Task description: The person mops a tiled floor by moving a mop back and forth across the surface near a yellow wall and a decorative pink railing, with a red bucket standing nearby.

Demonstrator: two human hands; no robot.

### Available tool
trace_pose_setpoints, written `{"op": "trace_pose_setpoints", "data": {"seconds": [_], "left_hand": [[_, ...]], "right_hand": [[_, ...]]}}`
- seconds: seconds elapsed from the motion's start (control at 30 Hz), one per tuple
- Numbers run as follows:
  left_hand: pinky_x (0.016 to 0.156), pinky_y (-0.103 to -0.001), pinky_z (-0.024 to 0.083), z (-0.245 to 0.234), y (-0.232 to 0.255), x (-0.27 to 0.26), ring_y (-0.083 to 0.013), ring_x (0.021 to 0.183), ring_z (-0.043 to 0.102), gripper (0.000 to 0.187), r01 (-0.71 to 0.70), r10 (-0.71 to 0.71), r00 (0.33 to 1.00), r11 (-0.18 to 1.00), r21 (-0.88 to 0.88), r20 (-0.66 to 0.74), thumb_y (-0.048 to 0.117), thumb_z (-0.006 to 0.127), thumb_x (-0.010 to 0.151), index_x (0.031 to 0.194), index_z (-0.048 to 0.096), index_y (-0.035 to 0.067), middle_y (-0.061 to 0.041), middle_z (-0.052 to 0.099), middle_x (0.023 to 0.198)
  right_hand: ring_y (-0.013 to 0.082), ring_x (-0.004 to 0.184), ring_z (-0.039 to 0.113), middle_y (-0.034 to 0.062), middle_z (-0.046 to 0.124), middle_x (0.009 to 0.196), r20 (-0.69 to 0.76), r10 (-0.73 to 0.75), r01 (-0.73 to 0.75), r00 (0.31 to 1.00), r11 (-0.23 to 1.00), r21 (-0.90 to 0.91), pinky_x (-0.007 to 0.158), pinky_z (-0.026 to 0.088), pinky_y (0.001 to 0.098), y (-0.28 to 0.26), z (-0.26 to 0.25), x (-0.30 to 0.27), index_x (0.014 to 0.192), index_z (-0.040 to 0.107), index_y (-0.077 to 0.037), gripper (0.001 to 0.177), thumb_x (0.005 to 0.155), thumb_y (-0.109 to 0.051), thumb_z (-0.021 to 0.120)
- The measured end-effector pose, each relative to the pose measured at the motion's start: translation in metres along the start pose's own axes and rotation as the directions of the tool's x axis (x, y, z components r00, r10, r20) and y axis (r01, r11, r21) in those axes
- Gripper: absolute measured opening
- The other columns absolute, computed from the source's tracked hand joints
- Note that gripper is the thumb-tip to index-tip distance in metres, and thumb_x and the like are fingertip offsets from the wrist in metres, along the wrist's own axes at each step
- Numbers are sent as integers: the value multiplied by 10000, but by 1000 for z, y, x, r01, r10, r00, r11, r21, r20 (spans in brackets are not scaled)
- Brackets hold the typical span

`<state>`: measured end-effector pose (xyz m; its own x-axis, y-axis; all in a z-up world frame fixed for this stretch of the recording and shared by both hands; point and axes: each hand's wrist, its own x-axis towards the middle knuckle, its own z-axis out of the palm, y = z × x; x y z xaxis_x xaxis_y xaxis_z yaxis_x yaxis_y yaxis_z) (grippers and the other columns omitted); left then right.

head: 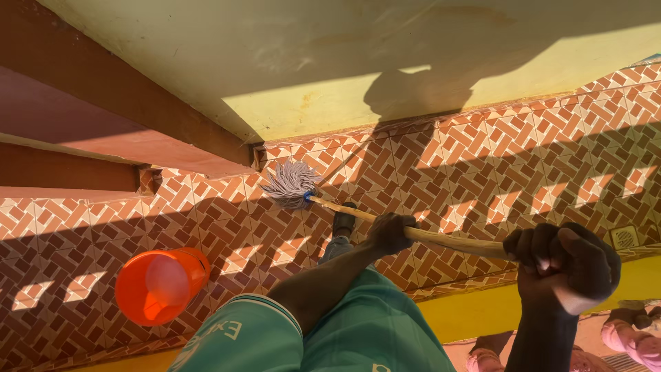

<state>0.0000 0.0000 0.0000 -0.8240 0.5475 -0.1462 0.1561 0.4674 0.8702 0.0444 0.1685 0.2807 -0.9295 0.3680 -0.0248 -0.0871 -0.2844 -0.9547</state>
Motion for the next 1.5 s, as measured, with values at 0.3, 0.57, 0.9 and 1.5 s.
{"op": "trace_pose_setpoints", "data": {"seconds": [0.3,0.57,0.9,1.5], "left_hand": [[727,-486,548,-63,-32,75,-350,784,717,167,-49,52,997,998,48,-62,157,709,731,892,737,190,-95,725,755],[710,-486,537,-116,-68,62,-367,803,703,169,173,-174,881,984,-42,-440,172,699,708,877,687,169,-120,726,787],[648,-462,495,-123,-35,98,-377,668,646,362,290,-409,493,909,-298,-768,409,662,950,786,611,89,-159,644,698],[739,-506,480,-65,21,203,-389,752,634,368,355,-618,208,770,-530,-759,372,598,1023,837,604,55,-202,659,750]], "right_hand": [[124,433,199,6,238,548,-33,-118,113,992,985,-134,511,317,349,9,63,83,730,284,-160,279,969,-217,414],[132,387,189,37,223,490,332,-47,33,942,998,46,448,255,339,69,97,149,628,253,-133,391,977,-141,428],[166,510,337,48,266,572,790,125,-183,601,983,-16,576,336,372,20,150,198,645,295,-73,403,991,-77,503],[143,572,240,14,269,689,807,189,-220,560,973,-75,606,293,301,87,134,405,814,312,-124,386,1140,-298,424]]}}
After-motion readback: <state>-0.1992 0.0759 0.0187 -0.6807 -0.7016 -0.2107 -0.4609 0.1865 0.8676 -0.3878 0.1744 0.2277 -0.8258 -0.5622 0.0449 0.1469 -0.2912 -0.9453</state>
